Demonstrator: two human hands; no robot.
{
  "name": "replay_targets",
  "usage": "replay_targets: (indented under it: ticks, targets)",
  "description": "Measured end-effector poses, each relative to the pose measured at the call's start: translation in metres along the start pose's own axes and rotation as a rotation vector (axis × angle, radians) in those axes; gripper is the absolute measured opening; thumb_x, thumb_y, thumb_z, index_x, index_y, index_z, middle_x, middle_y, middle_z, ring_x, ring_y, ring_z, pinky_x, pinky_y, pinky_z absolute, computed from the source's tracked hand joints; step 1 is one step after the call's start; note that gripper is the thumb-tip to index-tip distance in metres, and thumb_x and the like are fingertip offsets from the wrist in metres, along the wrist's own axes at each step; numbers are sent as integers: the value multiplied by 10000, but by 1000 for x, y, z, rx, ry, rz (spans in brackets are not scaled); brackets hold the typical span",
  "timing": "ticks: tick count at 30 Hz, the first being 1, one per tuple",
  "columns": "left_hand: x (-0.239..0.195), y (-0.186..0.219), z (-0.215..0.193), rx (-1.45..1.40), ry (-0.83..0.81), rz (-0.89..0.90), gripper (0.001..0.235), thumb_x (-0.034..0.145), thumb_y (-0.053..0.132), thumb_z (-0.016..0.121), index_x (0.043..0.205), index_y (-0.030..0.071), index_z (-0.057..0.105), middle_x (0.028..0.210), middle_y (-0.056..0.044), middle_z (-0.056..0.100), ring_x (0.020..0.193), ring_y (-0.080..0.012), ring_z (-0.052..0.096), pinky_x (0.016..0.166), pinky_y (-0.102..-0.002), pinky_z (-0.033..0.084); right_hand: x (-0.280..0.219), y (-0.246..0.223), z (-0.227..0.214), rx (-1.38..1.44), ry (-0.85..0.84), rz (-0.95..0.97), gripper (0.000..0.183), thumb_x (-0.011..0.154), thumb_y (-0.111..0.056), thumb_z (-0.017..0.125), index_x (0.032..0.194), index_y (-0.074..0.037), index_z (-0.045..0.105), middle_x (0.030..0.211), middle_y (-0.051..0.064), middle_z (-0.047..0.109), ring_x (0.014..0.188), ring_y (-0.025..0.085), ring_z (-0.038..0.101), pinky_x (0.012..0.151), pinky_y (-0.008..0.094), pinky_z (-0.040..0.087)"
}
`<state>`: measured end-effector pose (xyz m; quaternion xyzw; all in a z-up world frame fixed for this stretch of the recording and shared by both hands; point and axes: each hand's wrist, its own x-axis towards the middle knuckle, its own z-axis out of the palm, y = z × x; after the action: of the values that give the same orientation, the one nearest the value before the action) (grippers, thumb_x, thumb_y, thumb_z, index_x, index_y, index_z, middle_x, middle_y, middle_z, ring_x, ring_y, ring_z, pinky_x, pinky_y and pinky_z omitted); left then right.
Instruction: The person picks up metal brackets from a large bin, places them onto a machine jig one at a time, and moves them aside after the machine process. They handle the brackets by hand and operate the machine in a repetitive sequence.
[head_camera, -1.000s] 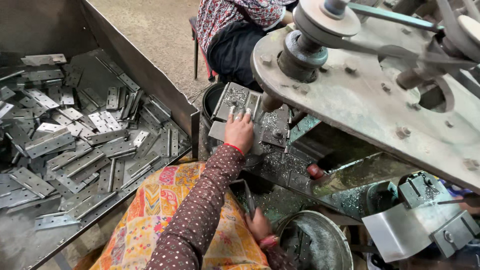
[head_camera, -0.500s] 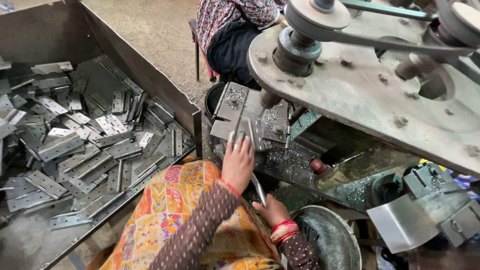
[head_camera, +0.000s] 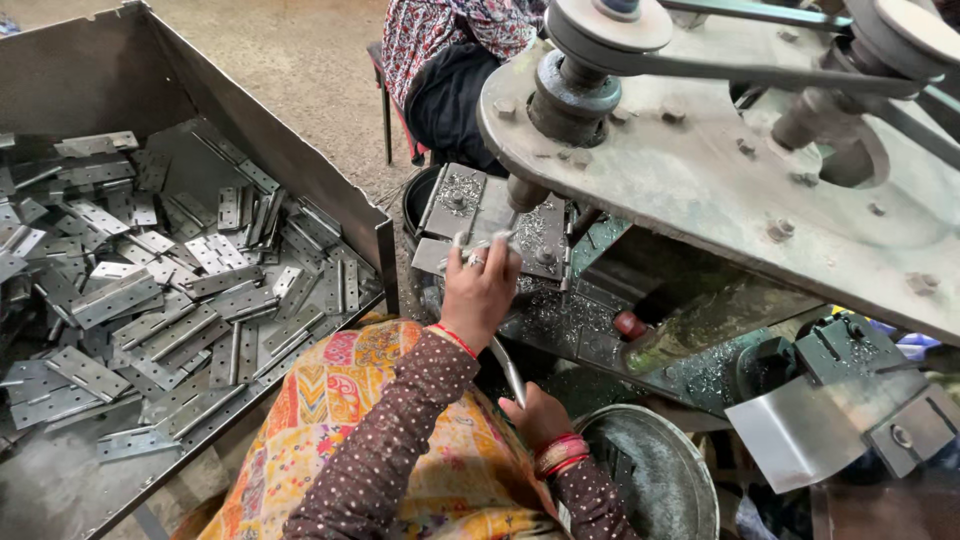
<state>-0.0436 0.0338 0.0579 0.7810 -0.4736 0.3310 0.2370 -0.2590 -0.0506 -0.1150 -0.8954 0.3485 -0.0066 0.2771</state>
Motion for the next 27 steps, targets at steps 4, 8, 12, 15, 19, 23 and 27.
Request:
replay_targets:
  ticks: [4, 8, 12, 15, 19, 23, 27]
  targets:
    - [-18, -5, 22, 89, -351, 22, 314, 931, 197, 595, 1187, 27, 658, 1260, -126, 596, 1129, -268, 591, 984, -444, 464, 13, 1, -5, -38, -102, 50, 546, 838, -578, 723, 927, -49, 626, 858, 240, 704, 873, 474, 676, 745, 535, 525]
    - [-27, -10, 19, 61, -122, -262, 624, 937, 435, 570, 1319, -56, 615, 1415, -214, 545, 1260, -348, 530, 1103, -502, 363, 3, -7, -9, -61, -154, 132, 562, 829, -593, 715, 968, -58, 610, 874, 239, 712, 883, 466, 689, 764, 533, 533]
    - [-25, -4, 22, 50, -265, -208, 579, 876, 288, 563, 1351, -41, 596, 1434, -162, 524, 1350, -305, 493, 1153, -551, 290, 7, -12, -14, -113, -168, 155, 614, 826, -638, 725, 986, -56, 612, 890, 240, 712, 911, 471, 678, 788, 532, 521]
    - [-24, -2, 36, 26, -427, -218, 449, 891, 191, 540, 1289, 1, 625, 1455, -145, 532, 1385, -290, 474, 1171, -572, 275, 11, -1, -6, -110, -155, 156, 592, 826, -615, 714, 987, -54, 619, 870, 240, 719, 897, 463, 691, 774, 532, 530]
    - [-10, -13, 64, -19, -387, -247, 402, 939, 188, 510, 1258, -5, 660, 1442, -154, 559, 1379, -318, 482, 1151, -589, 289, 11, 31, 25, -103, -75, 98, 573, 860, -601, 691, 989, -47, 620, 867, 254, 715, 865, 470, 692, 752, 551, 540]
    - [-5, -19, 75, 68, -265, -240, 431, 907, 192, 497, 1255, 12, 677, 1416, -136, 575, 1357, -298, 505, 1168, -577, 305, 0, 50, 87, -56, -29, 107, 500, 913, -503, 622, 1137, -59, 569, 862, 274, 711, 818, 491, 688, 718, 574, 545]
    - [-11, -22, 70, -29, -379, -234, 385, 914, 176, 503, 1219, 20, 679, 1423, -127, 569, 1383, -305, 493, 1163, -579, 294, 10, 57, 97, -44, -6, 96, 476, 928, -481, 617, 1137, -56, 564, 822, 254, 714, 775, 484, 693, 666, 580, 539]
